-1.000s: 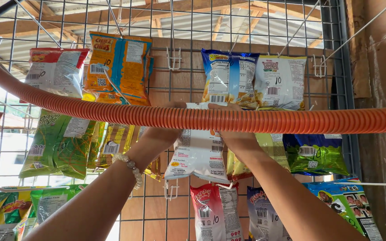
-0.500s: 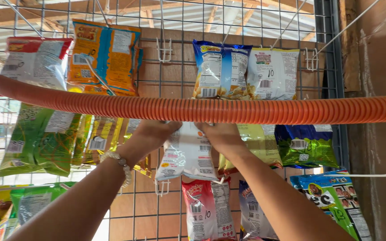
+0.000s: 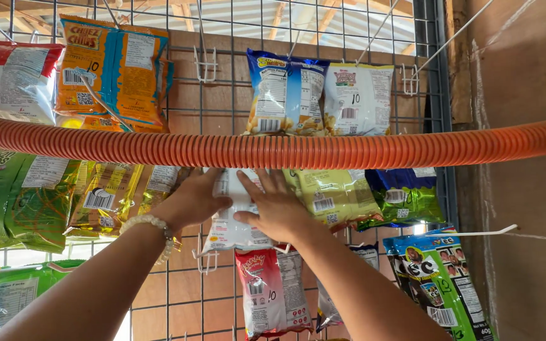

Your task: The person wipes several snack packs with a cloth and places them on a wall-mounted wire rack. The person handles multiple snack bags one at a time, wiping each with a cloth before hanging them on the rack.

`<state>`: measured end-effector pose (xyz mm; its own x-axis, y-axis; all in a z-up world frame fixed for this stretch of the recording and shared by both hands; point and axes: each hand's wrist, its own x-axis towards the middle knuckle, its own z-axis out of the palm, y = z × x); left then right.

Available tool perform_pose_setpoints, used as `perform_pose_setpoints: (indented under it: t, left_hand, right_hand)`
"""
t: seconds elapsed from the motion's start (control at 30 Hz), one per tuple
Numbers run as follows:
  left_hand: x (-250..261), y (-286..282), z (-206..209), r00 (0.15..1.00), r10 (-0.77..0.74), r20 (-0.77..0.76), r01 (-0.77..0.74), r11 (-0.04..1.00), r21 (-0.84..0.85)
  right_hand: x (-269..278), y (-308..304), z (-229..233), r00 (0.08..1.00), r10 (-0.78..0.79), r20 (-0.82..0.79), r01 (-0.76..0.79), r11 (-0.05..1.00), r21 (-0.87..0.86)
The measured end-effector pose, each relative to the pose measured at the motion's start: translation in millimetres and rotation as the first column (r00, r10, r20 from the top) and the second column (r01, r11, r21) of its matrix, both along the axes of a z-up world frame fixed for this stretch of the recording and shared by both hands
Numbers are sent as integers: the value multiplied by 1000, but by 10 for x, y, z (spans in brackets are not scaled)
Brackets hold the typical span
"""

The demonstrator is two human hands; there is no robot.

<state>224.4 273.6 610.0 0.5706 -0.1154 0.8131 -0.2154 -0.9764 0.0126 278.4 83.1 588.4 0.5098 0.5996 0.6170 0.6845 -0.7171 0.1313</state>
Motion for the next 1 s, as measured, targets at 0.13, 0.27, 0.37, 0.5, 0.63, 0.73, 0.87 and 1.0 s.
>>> perform_pose_setpoints:
  t: [0.13, 0.27, 0.37, 0.5, 0.63, 0.73, 0.87, 1.0]
  left_hand:
    - [-89, -61, -30, 969, 114, -219, -131, 989, -67]
    - [-268, -210, 2, 935, 185, -303, -198, 980, -12]
    - [-462, -293, -17, 950, 156, -271, -147, 988, 52]
    - [-772, -367, -103, 970, 184, -156, -155, 972, 177]
    - [-1172, -443, -181, 964, 242, -109, -203, 937, 283]
    - [-1521, -483, -233, 961, 267, -71, -227, 910, 347]
    - [-2005, -504, -299, 958, 269, -99, -215, 903, 372]
    - [-2411, -542, -333, 934, 319, -158, -236, 887, 397]
  right_hand:
    - [-19, 24, -28, 1000, -15, 1, 15, 1000, 20]
    - [-73, 28, -32, 999, -25, 47, 26, 999, -26]
    - [-172, 33, -40, 998, 30, 53, -27, 998, -57]
    - [-370, -43, 24, 987, 132, 90, -125, 989, -82]
    - [-726, -148, 132, 978, 211, 6, -208, 970, -121]
    - [-1095, -190, 82, 983, 183, 27, -174, 967, -187]
    - [-1599, -203, -37, 988, 151, 27, -139, 955, -260]
    - [-2004, -238, -111, 983, 179, 40, -155, 926, -345]
